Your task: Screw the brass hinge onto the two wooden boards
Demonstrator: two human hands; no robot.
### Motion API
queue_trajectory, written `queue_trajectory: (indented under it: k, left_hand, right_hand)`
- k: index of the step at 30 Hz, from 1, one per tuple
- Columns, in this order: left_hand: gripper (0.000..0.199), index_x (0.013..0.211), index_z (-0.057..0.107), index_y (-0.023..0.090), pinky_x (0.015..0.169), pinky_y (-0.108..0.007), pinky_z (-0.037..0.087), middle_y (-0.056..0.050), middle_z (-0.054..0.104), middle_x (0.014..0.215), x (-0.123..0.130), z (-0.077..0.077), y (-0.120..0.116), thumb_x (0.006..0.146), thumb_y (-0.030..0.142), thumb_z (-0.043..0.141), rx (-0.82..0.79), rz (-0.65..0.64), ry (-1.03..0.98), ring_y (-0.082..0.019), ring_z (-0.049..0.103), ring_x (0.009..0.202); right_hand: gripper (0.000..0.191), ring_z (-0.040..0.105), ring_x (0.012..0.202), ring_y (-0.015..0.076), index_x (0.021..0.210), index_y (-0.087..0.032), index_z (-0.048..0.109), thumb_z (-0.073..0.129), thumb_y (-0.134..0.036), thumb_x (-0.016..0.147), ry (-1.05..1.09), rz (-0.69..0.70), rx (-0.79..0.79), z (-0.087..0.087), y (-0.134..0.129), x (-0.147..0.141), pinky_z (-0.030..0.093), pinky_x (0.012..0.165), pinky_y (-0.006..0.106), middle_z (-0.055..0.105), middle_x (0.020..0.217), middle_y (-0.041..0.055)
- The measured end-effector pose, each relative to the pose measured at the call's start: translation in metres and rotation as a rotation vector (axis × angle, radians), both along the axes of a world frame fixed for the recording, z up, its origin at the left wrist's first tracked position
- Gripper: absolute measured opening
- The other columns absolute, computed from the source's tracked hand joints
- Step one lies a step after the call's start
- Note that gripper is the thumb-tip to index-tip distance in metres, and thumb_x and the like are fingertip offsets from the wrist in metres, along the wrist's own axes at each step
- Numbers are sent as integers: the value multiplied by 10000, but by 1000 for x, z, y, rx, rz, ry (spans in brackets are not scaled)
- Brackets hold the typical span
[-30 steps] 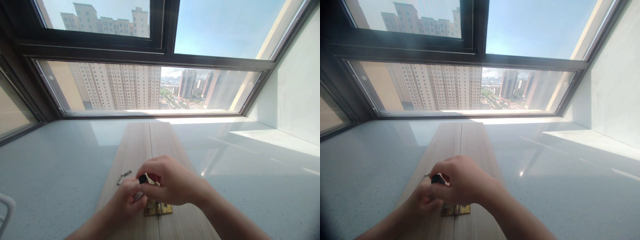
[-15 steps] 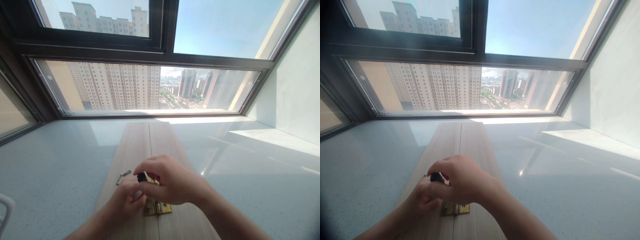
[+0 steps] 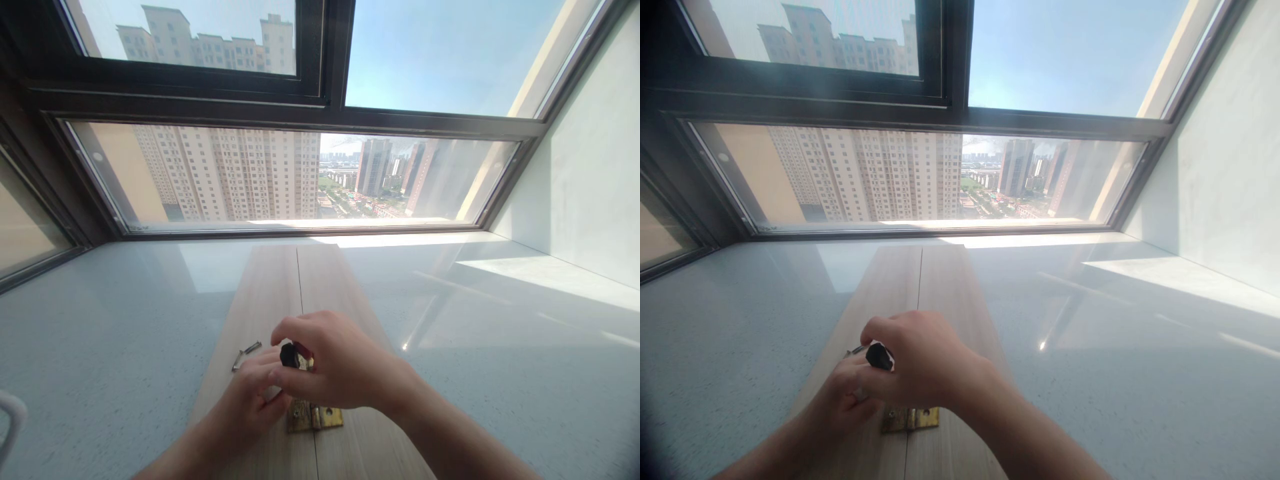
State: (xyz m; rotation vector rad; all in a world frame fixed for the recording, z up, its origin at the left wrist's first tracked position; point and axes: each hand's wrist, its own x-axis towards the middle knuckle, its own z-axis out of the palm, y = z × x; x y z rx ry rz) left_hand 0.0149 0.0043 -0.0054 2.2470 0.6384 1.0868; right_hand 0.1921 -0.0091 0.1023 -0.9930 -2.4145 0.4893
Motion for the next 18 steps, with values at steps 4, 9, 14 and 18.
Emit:
queue_trajectory:
  k: [4,9,14,18]
  left_hand:
    - [140,718,575,185,686,-270,454,3,583,658,0,0,-1,727,99,464,-17,-18,-26,-157,541,649]
    - [99,716,557,184,673,-264,456,-11,585,699,3,1,-3,760,128,488,22,6,-43,-170,573,701]
    - [161,684,540,182,642,-253,444,-14,580,679,2,-1,-1,819,133,466,69,14,-22,-164,574,686]
    - [136,677,540,183,662,-275,469,-13,592,664,-1,-4,-1,802,147,499,47,30,3,-160,551,634]
  right_hand:
    - [153,518,620,119,911,-165,717,646,-287,852,20,91,-17,3,-2,0,337,566,226,628,705,1]
    - [142,430,538,87,756,-159,657,765,-248,733,46,24,-58,-3,1,-1,277,508,213,512,585,-57]
    - [286,391,527,85,698,-163,617,844,-331,654,27,-37,-32,-6,3,-2,247,493,218,466,564,-70]
    - [234,487,597,107,913,-166,704,776,-309,742,47,51,-12,-1,0,-1,327,552,217,588,687,-24]
